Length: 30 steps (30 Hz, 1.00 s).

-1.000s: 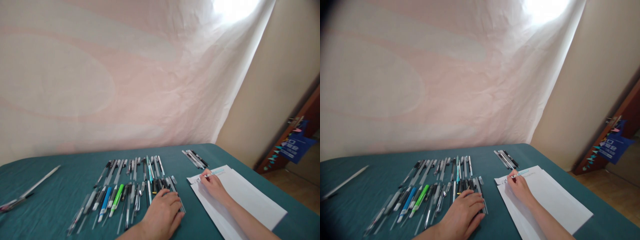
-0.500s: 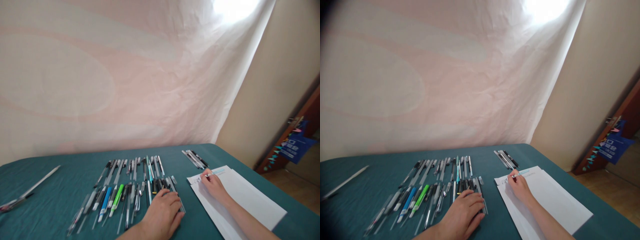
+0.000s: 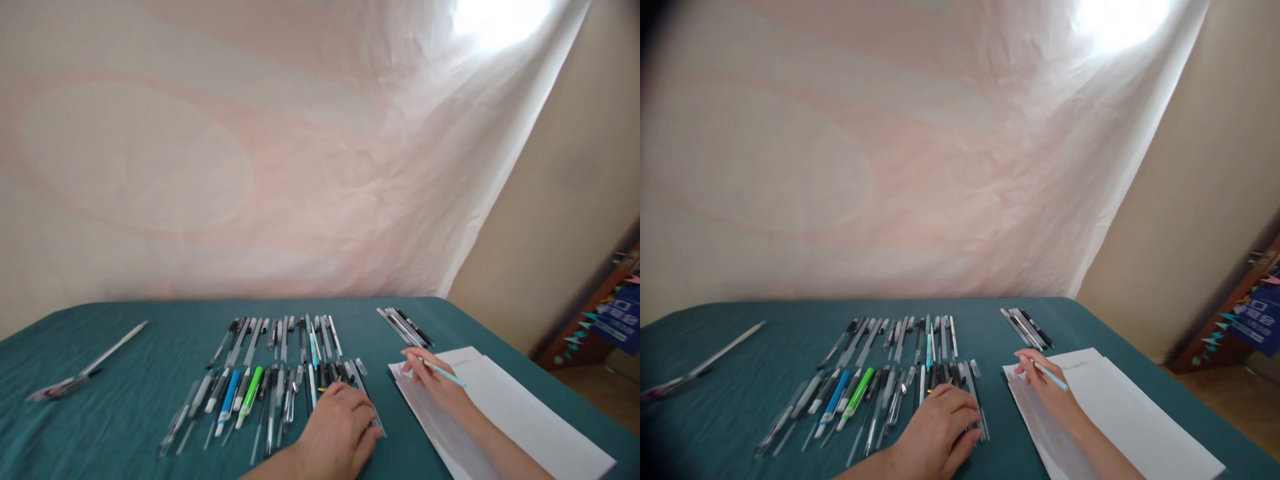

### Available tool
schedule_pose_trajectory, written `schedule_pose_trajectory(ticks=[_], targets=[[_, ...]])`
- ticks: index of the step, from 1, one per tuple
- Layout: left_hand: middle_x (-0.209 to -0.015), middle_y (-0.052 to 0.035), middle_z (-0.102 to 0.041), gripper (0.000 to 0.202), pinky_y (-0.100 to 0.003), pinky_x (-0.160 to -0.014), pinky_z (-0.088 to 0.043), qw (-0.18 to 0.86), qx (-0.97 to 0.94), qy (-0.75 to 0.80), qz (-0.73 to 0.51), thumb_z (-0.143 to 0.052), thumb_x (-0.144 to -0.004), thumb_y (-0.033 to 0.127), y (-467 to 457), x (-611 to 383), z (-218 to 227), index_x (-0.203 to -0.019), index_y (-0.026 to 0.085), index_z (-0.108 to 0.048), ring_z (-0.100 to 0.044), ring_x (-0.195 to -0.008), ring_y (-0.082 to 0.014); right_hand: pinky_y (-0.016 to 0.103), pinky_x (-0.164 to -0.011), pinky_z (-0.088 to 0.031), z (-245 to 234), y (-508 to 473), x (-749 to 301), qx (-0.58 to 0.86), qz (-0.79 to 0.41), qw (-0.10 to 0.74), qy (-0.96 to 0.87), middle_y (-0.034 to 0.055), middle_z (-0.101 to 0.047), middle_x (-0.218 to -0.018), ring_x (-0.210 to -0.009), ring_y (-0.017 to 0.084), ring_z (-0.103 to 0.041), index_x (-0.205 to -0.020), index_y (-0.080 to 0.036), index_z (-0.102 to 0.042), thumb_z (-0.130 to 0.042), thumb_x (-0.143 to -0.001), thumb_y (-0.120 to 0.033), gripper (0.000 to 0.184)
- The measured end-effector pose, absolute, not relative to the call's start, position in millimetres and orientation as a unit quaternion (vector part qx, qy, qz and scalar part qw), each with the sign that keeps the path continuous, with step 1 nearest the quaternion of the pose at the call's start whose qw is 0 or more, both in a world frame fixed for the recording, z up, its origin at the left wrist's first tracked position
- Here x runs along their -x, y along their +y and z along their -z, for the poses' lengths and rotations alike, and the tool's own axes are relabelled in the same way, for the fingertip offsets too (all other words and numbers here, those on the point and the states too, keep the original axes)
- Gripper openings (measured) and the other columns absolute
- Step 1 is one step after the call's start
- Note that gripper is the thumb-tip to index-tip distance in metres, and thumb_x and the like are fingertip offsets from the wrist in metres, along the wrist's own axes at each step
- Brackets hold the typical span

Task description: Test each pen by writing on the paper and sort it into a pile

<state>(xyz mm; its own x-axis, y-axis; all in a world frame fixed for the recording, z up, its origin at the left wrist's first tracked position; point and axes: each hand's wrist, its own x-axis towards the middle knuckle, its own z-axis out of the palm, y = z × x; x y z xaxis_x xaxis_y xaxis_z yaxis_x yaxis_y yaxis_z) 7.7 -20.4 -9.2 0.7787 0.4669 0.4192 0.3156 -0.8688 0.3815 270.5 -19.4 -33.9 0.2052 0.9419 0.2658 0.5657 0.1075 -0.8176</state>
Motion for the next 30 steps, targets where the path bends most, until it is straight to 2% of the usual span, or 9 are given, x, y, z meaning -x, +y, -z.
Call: schedule_pose_trajectory(ticks=[4,10,19,22,25,30], targets=[[-0.091,-0.0020,-0.063,0.017,-0.031,-0.086,-0.037,0.168,-0.919,0.237,-0.268,-0.045,-0.087,0.023,-20.6,-7.4,7.6,-0.092,0.021,-0.061,-0.056,-0.087,-0.0160,0.026,-0.063,-0.046,23.9,-10.0,-243.8,0.596,-0.203,0.380,-0.677,0.0036,-0.064,-0.078,-0.068,0.017,-0.059,-0.091,-0.019,-0.060,-0.048,-0.081,-0.040,0.027],[-0.085,-0.0037,-0.063,0.017,-0.029,-0.078,-0.040,0.196,-0.899,0.260,-0.292,-0.044,-0.086,0.021,-20.4,-8.3,7.3,-0.083,0.019,-0.061,-0.056,-0.082,-0.0167,0.024,-0.062,-0.043,35.3,14.5,-208.3,0.567,-0.165,0.339,-0.732,0.0005,-0.062,-0.075,-0.064,0.014,-0.058,-0.096,-0.019,-0.052,-0.050,-0.077,-0.028,0.021],[-0.077,-0.0032,-0.059,0.026,-0.025,-0.070,-0.042,0.359,-0.780,0.313,-0.406,-0.041,-0.089,0.026,-8.3,-8.1,5.9,-0.073,0.017,-0.059,-0.056,-0.075,-0.0152,0.022,-0.054,-0.039,54.4,36.3,-207.9,0.637,-0.152,0.308,-0.690,-0.0036,-0.060,-0.060,-0.053,0.013,-0.054,-0.084,-0.021,-0.049,-0.054,-0.064,-0.018,0.021],[-0.076,-0.0023,-0.058,0.024,-0.025,-0.069,-0.043,0.412,-0.733,0.322,-0.436,-0.042,-0.089,0.030,-4.1,-9.2,9.9,-0.075,0.016,-0.057,-0.056,-0.073,-0.0149,0.023,-0.054,-0.040,50.8,33.2,-205.5,0.633,-0.160,0.327,-0.683,-0.0037,-0.060,-0.060,-0.053,0.013,-0.054,-0.083,-0.022,-0.048,-0.055,-0.065,-0.019,0.020],[-0.078,-0.0014,-0.057,0.017,-0.025,-0.067,-0.045,0.485,-0.666,0.320,-0.468,-0.044,-0.088,0.031,1.3,-12.7,20.1,-0.087,0.017,-0.053,-0.057,-0.072,-0.0140,0.023,-0.054,-0.042,41.1,25.0,-197.0,0.607,-0.185,0.383,-0.672,-0.0021,-0.060,-0.064,-0.053,0.013,-0.054,-0.087,-0.021,-0.048,-0.056,-0.069,-0.025,0.020],[-0.081,-0.0002,-0.054,0.022,-0.024,-0.063,-0.047,0.541,-0.588,0.323,-0.507,-0.052,-0.083,0.034,8.8,-17.3,32.5,-0.098,0.017,-0.048,-0.056,-0.070,-0.0127,0.026,-0.068,-0.047,22.6,6.2,-178.1,0.539,-0.181,0.482,-0.667,0.0031,-0.062,-0.080,-0.070,0.016,-0.060,-0.094,-0.021,-0.048,-0.055,-0.076,-0.032,0.022]])
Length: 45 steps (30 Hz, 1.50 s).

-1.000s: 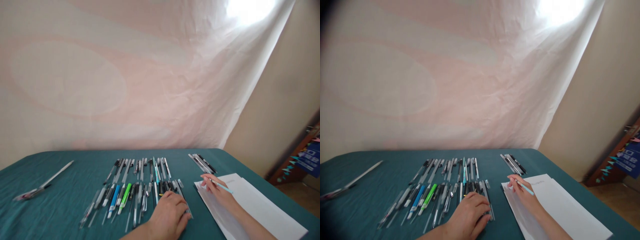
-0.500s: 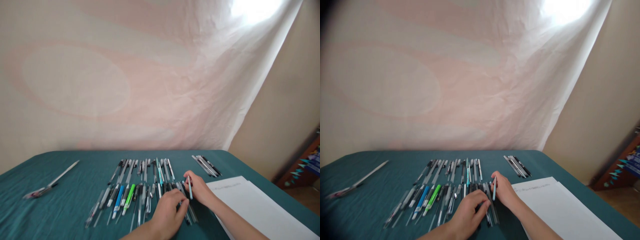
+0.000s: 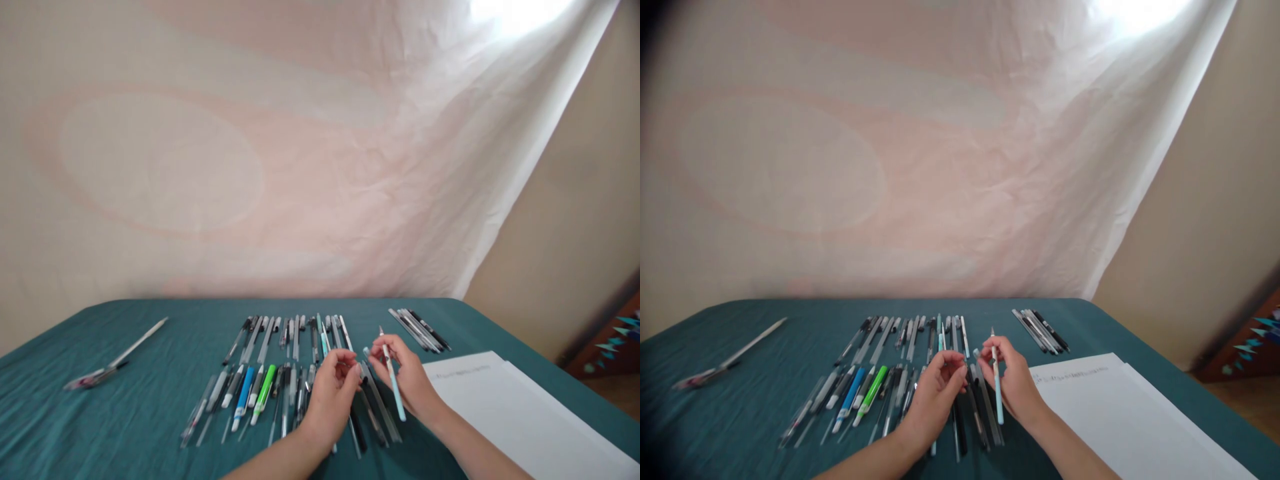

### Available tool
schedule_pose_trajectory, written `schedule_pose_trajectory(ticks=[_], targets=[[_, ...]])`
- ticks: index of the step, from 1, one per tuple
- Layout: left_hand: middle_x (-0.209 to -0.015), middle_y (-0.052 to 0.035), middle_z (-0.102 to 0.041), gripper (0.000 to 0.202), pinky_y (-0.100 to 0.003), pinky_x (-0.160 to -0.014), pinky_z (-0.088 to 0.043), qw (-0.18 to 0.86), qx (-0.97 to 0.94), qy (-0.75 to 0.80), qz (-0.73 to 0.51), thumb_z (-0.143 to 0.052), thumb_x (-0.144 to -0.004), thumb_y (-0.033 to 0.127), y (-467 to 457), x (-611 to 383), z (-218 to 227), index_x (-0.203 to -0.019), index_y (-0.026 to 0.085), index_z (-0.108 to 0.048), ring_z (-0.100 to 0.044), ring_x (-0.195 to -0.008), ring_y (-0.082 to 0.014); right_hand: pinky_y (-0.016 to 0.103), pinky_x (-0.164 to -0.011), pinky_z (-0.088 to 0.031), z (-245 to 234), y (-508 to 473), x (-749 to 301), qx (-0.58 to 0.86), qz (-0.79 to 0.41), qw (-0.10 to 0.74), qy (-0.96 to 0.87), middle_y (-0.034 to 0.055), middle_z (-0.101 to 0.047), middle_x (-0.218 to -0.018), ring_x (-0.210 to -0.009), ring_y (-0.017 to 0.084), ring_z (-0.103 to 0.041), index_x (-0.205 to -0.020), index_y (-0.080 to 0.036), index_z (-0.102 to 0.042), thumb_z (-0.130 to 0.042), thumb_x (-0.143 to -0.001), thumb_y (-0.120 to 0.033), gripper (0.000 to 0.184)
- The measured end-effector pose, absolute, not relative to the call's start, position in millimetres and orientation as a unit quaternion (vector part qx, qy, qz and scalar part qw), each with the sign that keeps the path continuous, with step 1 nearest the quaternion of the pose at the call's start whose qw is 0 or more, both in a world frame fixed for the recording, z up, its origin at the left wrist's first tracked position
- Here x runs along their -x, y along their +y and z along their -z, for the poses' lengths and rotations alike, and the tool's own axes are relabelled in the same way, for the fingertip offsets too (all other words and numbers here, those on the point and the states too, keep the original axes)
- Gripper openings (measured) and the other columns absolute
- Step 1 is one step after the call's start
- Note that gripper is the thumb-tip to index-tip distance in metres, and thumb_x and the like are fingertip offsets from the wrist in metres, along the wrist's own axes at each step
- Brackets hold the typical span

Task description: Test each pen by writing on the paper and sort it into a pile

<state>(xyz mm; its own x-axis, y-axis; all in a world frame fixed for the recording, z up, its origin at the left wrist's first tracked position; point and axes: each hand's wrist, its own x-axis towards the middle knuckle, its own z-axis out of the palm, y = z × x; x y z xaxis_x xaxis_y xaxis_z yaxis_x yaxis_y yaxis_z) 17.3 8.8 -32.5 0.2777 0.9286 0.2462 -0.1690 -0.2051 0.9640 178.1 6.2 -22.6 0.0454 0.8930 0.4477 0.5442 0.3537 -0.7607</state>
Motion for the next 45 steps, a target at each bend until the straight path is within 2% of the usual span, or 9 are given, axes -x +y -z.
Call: schedule_pose_trajectory(ticks=[7,10,14,17,21,25,33,39,45], targets=[[-0.079,-0.0013,-0.057,0.021,-0.025,-0.065,-0.044,0.551,-0.609,0.292,-0.491,-0.049,-0.086,0.036,5.6,-14.4,22.3,-0.089,0.015,-0.051,-0.053,-0.070,-0.0130,0.026,-0.068,-0.047,19.1,-11.5,-160.3,0.488,-0.094,0.465,-0.733,0.0032,-0.061,-0.077,-0.070,0.016,-0.058,-0.084,-0.022,-0.055,-0.051,-0.081,-0.029,0.008],[-0.074,0.0001,-0.056,0.021,-0.025,-0.065,-0.043,0.545,-0.598,0.302,-0.503,-0.045,-0.087,0.038,4.6,-14.5,21.9,-0.085,0.017,-0.050,-0.053,-0.067,-0.0130,0.027,-0.070,-0.048,21.6,-14.4,-162.2,0.467,-0.108,0.474,-0.738,0.0048,-0.062,-0.084,-0.075,0.017,-0.059,-0.095,-0.022,-0.054,-0.049,-0.084,-0.031,0.015],[-0.068,0.0016,-0.054,0.025,-0.026,-0.064,-0.043,0.571,-0.535,0.322,-0.533,-0.043,-0.087,0.042,5.9,-16.0,23.5,-0.084,0.018,-0.048,-0.054,-0.064,-0.0134,0.031,-0.074,-0.049,25.2,-20.1,-170.1,0.401,-0.100,0.487,-0.770,0.0090,-0.058,-0.096,-0.082,0.018,-0.059,-0.119,-0.020,-0.047,-0.033,-0.091,-0.030,0.034],[-0.065,0.0014,-0.054,0.027,-0.025,-0.062,-0.043,0.584,-0.485,0.343,-0.553,-0.047,-0.084,0.044,8.9,-16.2,23.6,-0.084,0.017,-0.049,-0.053,-0.061,-0.0129,0.034,-0.070,-0.049,26.7,-24.3,-172.0,0.374,-0.047,0.461,-0.804,0.0111,-0.054,-0.096,-0.079,0.019,-0.056,-0.123,-0.017,-0.045,-0.033,-0.090,-0.026,0.037],[-0.066,0.0005,-0.056,0.026,-0.023,-0.058,-0.042,0.602,-0.438,0.345,-0.571,-0.053,-0.081,0.042,13.0,-15.4,24.0,-0.083,0.016,-0.050,-0.051,-0.058,-0.0108,0.033,-0.067,-0.048,28.9,-24.3,-167.5,0.336,-0.005,0.462,-0.821,0.0087,-0.054,-0.090,-0.077,0.018,-0.055,-0.115,-0.017,-0.043,-0.042,-0.082,-0.011,0.034],[-0.066,0.0008,-0.056,0.027,-0.021,-0.055,-0.042,0.630,-0.400,0.334,-0.576,-0.057,-0.079,0.040,15.3,-15.4,26.0,-0.085,0.015,-0.050,-0.050,-0.056,-0.0096,0.030,-0.063,-0.048,29.4,-21.8,-163.4,0.310,0.000,0.485,-0.818,0.0046,-0.052,-0.081,-0.074,0.017,-0.054,-0.101,-0.019,-0.043,-0.047,-0.077,-0.004,0.029],[-0.064,0.0015,-0.055,0.027,-0.022,-0.055,-0.041,0.636,-0.416,0.326,-0.563,-0.055,-0.081,0.039,14.5,-16.0,30.0,-0.090,0.014,-0.051,-0.050,-0.056,-0.0098,0.028,-0.062,-0.049,25.8,-18.3,-162.4,0.309,0.007,0.470,-0.827,0.0049,-0.055,-0.080,-0.074,0.016,-0.055,-0.096,-0.019,-0.046,-0.049,-0.076,-0.002,0.026],[-0.062,0.0023,-0.054,0.028,-0.023,-0.057,-0.041,0.637,-0.443,0.320,-0.544,-0.053,-0.081,0.041,9.6,-16.7,25.8,-0.092,0.015,-0.052,-0.049,-0.056,-0.0107,0.027,-0.067,-0.051,29.2,-15.2,-163.7,0.301,0.017,0.461,-0.835,0.0068,-0.059,-0.085,-0.079,0.016,-0.058,-0.101,-0.018,-0.049,-0.052,-0.077,-0.002,0.029],[-0.068,0.0021,-0.056,0.031,-0.024,-0.060,-0.041,0.674,-0.433,0.294,-0.521,-0.058,-0.079,0.040,3.0,-18.2,18.7,-0.097,0.017,-0.047,-0.051,-0.059,-0.0108,0.026,-0.065,-0.051,28.2,-13.9,-165.2,0.299,0.040,0.458,-0.836,0.0092,-0.060,-0.090,-0.080,0.016,-0.059,-0.104,-0.017,-0.049,-0.053,-0.078,-0.002,0.030]])
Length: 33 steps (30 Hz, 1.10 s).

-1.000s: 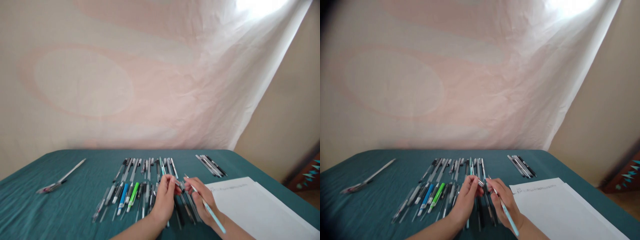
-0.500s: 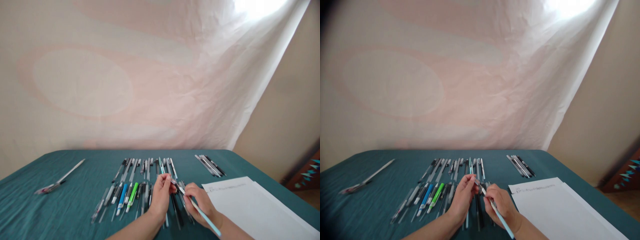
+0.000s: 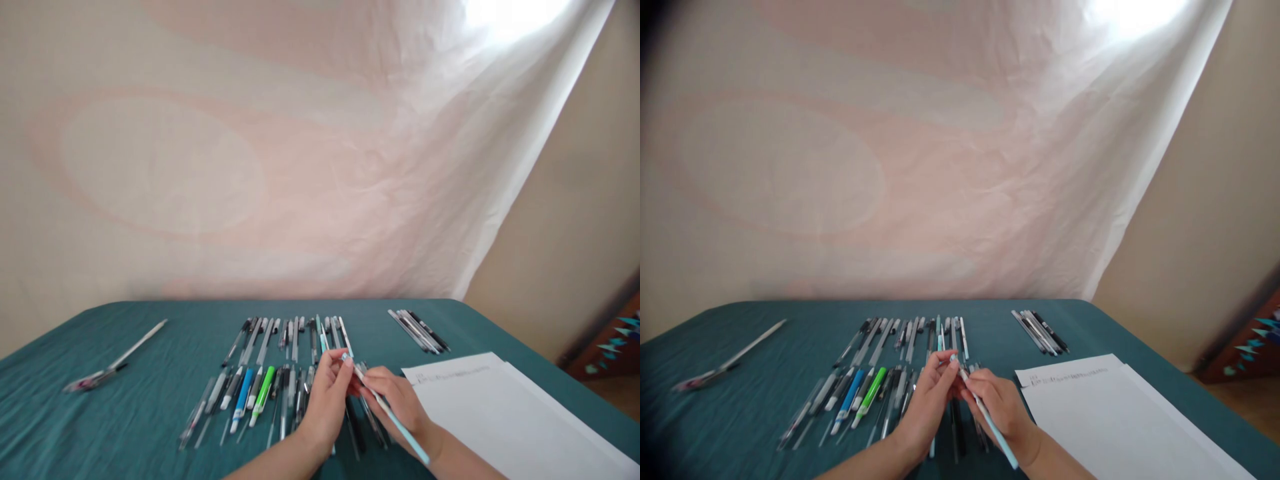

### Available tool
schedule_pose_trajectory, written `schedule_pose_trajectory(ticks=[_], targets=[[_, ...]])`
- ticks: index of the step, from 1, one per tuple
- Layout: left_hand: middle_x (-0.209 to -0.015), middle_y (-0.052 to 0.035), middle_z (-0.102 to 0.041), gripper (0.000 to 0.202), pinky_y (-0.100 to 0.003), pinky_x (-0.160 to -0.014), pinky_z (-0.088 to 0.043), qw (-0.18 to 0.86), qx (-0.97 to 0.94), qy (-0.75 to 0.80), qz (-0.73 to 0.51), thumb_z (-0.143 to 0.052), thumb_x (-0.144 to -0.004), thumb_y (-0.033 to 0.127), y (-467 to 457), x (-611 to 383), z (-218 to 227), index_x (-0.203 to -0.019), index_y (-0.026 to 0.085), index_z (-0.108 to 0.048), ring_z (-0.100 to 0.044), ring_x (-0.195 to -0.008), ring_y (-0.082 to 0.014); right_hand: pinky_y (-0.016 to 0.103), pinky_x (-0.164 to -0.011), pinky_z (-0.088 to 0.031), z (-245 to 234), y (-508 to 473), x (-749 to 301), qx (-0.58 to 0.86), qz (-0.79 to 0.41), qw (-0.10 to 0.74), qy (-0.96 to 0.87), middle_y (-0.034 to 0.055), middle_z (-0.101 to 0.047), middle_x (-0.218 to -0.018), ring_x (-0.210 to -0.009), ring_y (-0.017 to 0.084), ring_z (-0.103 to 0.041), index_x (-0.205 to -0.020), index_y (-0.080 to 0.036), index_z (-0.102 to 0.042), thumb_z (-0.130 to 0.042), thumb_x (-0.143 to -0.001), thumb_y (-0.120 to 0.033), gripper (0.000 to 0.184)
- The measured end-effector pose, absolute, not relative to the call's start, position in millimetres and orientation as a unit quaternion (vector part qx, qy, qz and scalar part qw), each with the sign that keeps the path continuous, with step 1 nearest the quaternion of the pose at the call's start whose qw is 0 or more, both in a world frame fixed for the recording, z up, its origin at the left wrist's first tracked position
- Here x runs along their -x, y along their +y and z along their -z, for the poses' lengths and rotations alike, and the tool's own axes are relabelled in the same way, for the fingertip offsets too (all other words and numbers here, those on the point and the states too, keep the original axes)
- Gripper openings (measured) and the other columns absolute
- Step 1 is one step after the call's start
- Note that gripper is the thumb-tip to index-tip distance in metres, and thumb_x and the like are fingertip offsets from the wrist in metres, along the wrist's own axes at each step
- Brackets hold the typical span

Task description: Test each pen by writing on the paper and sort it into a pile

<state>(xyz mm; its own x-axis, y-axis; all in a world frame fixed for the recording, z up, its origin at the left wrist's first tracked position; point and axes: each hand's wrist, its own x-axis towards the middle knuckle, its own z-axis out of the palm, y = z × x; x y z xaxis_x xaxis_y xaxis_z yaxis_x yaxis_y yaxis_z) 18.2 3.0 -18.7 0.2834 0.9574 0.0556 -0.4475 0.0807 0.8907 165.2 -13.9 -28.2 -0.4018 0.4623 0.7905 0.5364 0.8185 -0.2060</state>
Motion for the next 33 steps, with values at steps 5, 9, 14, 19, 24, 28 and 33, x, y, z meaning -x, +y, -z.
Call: schedule_pose_trajectory(ticks=[5,9,14,19,24,28,33], targets=[[-0.070,0.0036,-0.056,0.040,-0.023,-0.062,-0.041,0.687,-0.431,0.268,-0.521,-0.068,-0.071,0.036,-1.3,-19.0,13.9,-0.098,0.019,-0.044,-0.052,-0.063,-0.0106,0.027,-0.064,-0.051,31.7,-11.2,-167.0,0.308,0.075,0.448,-0.836,0.0082,-0.061,-0.086,-0.076,0.016,-0.060,-0.105,-0.017,-0.051,-0.054,-0.078,-0.004,0.030],[-0.070,0.0031,-0.057,0.042,-0.024,-0.066,-0.041,0.691,-0.425,0.266,-0.521,-0.068,-0.071,0.036,0.3,-19.6,15.7,-0.100,0.019,-0.043,-0.053,-0.065,-0.0116,0.027,-0.062,-0.050,32.9,-11.4,-167.7,0.335,0.079,0.434,-0.833,0.0071,-0.061,-0.083,-0.071,0.016,-0.060,-0.105,-0.017,-0.052,-0.054,-0.079,-0.009,0.027],[-0.068,0.0041,-0.055,0.049,-0.022,-0.059,-0.040,0.624,-0.414,0.315,-0.583,-0.067,-0.071,0.037,16.0,-13.3,15.7,-0.109,0.019,-0.041,-0.050,-0.058,-0.0098,0.033,-0.074,-0.050,25.2,-22.4,-167.9,0.360,0.041,0.400,-0.842,0.0115,-0.061,-0.096,-0.085,0.020,-0.059,-0.116,-0.016,-0.048,-0.048,-0.081,-0.018,0.035],[-0.065,0.0051,-0.052,0.047,-0.022,-0.060,-0.040,0.569,-0.407,0.351,-0.623,-0.063,-0.075,0.037,28.9,-5.3,16.7,-0.111,0.018,-0.040,-0.051,-0.058,-0.0100,0.030,-0.069,-0.050,26.7,-23.5,-165.6,0.379,0.069,0.401,-0.831,0.0090,-0.063,-0.088,-0.076,0.018,-0.061,-0.112,-0.018,-0.051,-0.046,-0.083,-0.013,0.029],[-0.067,0.0038,-0.055,0.043,-0.023,-0.060,-0.042,0.570,-0.443,0.337,-0.605,-0.057,-0.080,0.035,19.8,-9.1,20.3,-0.114,0.019,-0.035,-0.052,-0.059,-0.0108,0.026,-0.066,-0.049,34.6,-15.9,-162.5,0.372,0.078,0.400,-0.834,0.0070,-0.066,-0.087,-0.074,0.016,-0.063,-0.106,-0.018,-0.051,-0.045,-0.085,-0.012,0.022],[-0.073,0.0025,-0.057,0.049,-0.024,-0.063,-0.043,0.568,-0.464,0.320,-0.600,-0.058,-0.080,0.032,13.7,-12.4,20.2,-0.118,0.020,-0.030,-0.054,-0.061,-0.0109,0.024,-0.063,-0.047,40.3,-14.8,-161.5,0.372,0.089,0.398,-0.834,0.0048,-0.065,-0.079,-0.069,0.015,-0.063,-0.099,-0.018,-0.051,-0.044,-0.086,-0.013,0.015],[-0.072,0.0038,-0.056,0.065,-0.024,-0.064,-0.044,0.590,-0.469,0.279,-0.595,-0.064,-0.077,0.025,10.4,-14.2,19.5,-0.126,0.023,-0.021,-0.056,-0.065,-0.0114,0.024,-0.059,-0.044,41.5,-13.3,-161.1,0.362,0.094,0.389,-0.842,0.0034,-0.061,-0.072,-0.063,0.014,-0.059,-0.096,-0.018,-0.050,-0.041,-0.088,-0.015,0.012]])
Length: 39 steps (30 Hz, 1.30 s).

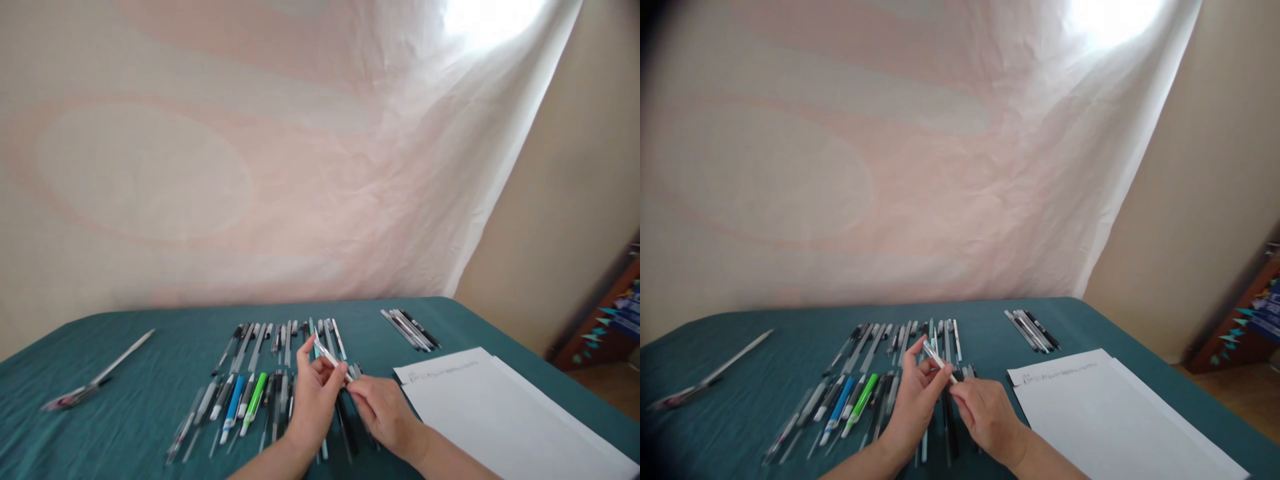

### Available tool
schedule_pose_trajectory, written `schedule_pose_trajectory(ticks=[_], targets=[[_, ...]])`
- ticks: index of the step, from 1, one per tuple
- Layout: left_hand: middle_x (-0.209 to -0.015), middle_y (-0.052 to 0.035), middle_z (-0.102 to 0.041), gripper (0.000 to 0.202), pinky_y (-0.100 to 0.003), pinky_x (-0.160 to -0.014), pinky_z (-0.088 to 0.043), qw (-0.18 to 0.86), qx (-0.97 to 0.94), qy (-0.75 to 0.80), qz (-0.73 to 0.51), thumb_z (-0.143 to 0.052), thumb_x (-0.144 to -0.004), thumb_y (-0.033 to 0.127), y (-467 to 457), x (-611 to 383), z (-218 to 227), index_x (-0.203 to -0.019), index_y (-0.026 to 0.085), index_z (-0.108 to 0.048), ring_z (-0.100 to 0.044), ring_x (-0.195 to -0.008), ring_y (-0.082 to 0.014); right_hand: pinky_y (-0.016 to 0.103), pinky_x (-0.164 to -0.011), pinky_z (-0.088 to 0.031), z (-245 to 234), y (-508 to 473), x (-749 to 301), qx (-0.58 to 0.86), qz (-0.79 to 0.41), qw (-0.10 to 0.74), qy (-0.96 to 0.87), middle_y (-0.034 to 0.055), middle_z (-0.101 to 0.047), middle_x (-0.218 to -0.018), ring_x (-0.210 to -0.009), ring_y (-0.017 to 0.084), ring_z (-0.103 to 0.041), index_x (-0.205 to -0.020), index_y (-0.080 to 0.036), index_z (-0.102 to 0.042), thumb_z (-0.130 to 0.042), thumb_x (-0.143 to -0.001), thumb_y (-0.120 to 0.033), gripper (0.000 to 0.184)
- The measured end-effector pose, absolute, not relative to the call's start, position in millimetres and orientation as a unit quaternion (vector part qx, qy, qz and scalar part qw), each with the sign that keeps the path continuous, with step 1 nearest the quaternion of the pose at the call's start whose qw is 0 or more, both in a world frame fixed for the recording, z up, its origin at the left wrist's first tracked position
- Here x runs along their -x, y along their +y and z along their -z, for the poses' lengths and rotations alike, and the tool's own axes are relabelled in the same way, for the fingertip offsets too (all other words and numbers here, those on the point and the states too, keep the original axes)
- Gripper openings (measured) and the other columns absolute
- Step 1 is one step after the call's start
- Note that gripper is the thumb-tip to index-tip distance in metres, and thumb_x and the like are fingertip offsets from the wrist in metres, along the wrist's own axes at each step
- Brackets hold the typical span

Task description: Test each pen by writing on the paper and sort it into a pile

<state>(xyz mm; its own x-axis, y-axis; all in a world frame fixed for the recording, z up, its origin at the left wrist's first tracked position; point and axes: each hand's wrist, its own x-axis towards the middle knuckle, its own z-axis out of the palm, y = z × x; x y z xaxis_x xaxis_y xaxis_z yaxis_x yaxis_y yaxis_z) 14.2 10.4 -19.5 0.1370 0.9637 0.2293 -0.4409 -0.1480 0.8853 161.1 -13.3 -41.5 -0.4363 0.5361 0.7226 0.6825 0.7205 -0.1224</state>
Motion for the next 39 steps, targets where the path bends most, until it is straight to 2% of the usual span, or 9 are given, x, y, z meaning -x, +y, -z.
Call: schedule_pose_trajectory(ticks=[9,16,22,24,29,33,35,36,39], targets=[[-0.067,0.0058,-0.056,0.069,-0.023,-0.061,-0.045,0.614,-0.436,0.289,-0.591,-0.071,-0.067,0.026,9.4,-14.5,10.8,-0.119,0.023,-0.026,-0.057,-0.059,-0.0107,0.024,-0.058,-0.043,42.4,-12.2,-162.9,0.366,0.087,0.372,-0.849,0.0031,-0.060,-0.071,-0.061,0.014,-0.056,-0.097,-0.018,-0.050,-0.041,-0.088,-0.015,0.013],[-0.066,0.0052,-0.057,0.069,-0.023,-0.061,-0.045,0.612,-0.428,0.304,-0.591,-0.072,-0.065,0.028,10.4,-14.6,12.3,-0.118,0.022,-0.028,-0.058,-0.060,-0.0119,0.023,-0.058,-0.043,36.2,-12.8,-161.1,0.364,0.082,0.382,-0.845,0.0028,-0.061,-0.071,-0.060,0.013,-0.058,-0.096,-0.018,-0.051,-0.038,-0.089,-0.017,0.014],[-0.068,0.0036,-0.059,0.073,-0.024,-0.062,-0.045,0.592,-0.437,0.320,-0.597,-0.069,-0.069,0.032,13.5,-14.2,15.0,-0.125,0.020,-0.024,-0.058,-0.062,-0.0126,0.027,-0.071,-0.046,23.6,-18.3,-161.8,0.379,0.049,0.370,-0.847,0.0077,-0.064,-0.092,-0.079,0.016,-0.060,-0.110,-0.017,-0.047,-0.036,-0.087,-0.012,0.026],[-0.071,0.0027,-0.059,0.074,-0.025,-0.064,-0.045,0.585,-0.433,0.322,-0.605,-0.068,-0.070,0.032,16.1,-12.9,14.9,-0.127,0.020,-0.022,-0.058,-0.063,-0.0130,0.027,-0.071,-0.047,20.3,-18.0,-161.4,0.403,0.051,0.370,-0.836,0.0081,-0.063,-0.094,-0.080,0.016,-0.060,-0.112,-0.017,-0.047,-0.036,-0.087,-0.014,0.027],[-0.080,0.0005,-0.059,0.076,-0.027,-0.072,-0.046,0.565,-0.410,0.330,-0.636,-0.069,-0.068,0.031,21.8,-12.0,18.0,-0.128,0.022,-0.023,-0.061,-0.073,-0.0142,0.025,-0.060,-0.045,11.5,-14.2,-158.7,0.499,0.076,0.332,-0.796,0.0047,-0.063,-0.077,-0.068,0.016,-0.061,-0.097,-0.020,-0.058,-0.040,-0.089,-0.021,0.020],[-0.099,-0.0066,-0.058,0.080,-0.030,-0.083,-0.043,0.571,-0.436,0.309,-0.623,-0.067,-0.069,0.025,19.8,-15.2,25.3,-0.132,0.022,-0.018,-0.060,-0.090,-0.0174,0.024,-0.056,-0.044,3.0,-7.4,-172.8,0.548,0.050,0.312,-0.775,0.0017,-0.063,-0.070,-0.063,0.016,-0.060,-0.083,-0.022,-0.062,-0.044,-0.088,-0.026,0.019],[-0.106,-0.0094,-0.057,0.072,-0.033,-0.086,-0.041,0.545,-0.479,0.330,-0.605,-0.063,-0.072,0.021,16.8,-15.5,28.2,-0.131,0.022,-0.024,-0.057,-0.097,-0.0195,0.025,-0.058,-0.044,0.5,0.4,-190.9,0.569,0.048,0.310,-0.760,0.0020,-0.064,-0.073,-0.065,0.016,-0.061,-0.085,-0.022,-0.064,-0.044,-0.087,-0.027,0.020],[-0.106,-0.0093,-0.058,0.062,-0.034,-0.086,-0.041,0.518,-0.512,0.350,-0.590,-0.060,-0.072,0.018,14.9,-14.9,28.9,-0.128,0.022,-0.032,-0.057,-0.097,-0.0202,0.025,-0.058,-0.043,0.2,5.4,-202.4,0.585,0.050,0.309,-0.748,0.0023,-0.065,-0.074,-0.065,0.016,-0.061,-0.085,-0.022,-0.064,-0.044,-0.087,-0.028,0.021],[-0.091,-0.0058,-0.062,0.026,-0.034,-0.082,-0.040,0.414,-0.636,0.384,-0.526,-0.051,-0.074,0.011,8.3,-11.2,27.8,-0.097,0.022,-0.059,-0.057,-0.088,-0.0208,0.026,-0.056,-0.041,3.9,21.3,-241.4,0.659,0.065,0.256,-0.704,0.0027,-0.064,-0.073,-0.064,0.017,-0.060,-0.078,-0.023,-0.068,-0.046,-0.085,-0.032,0.025]])
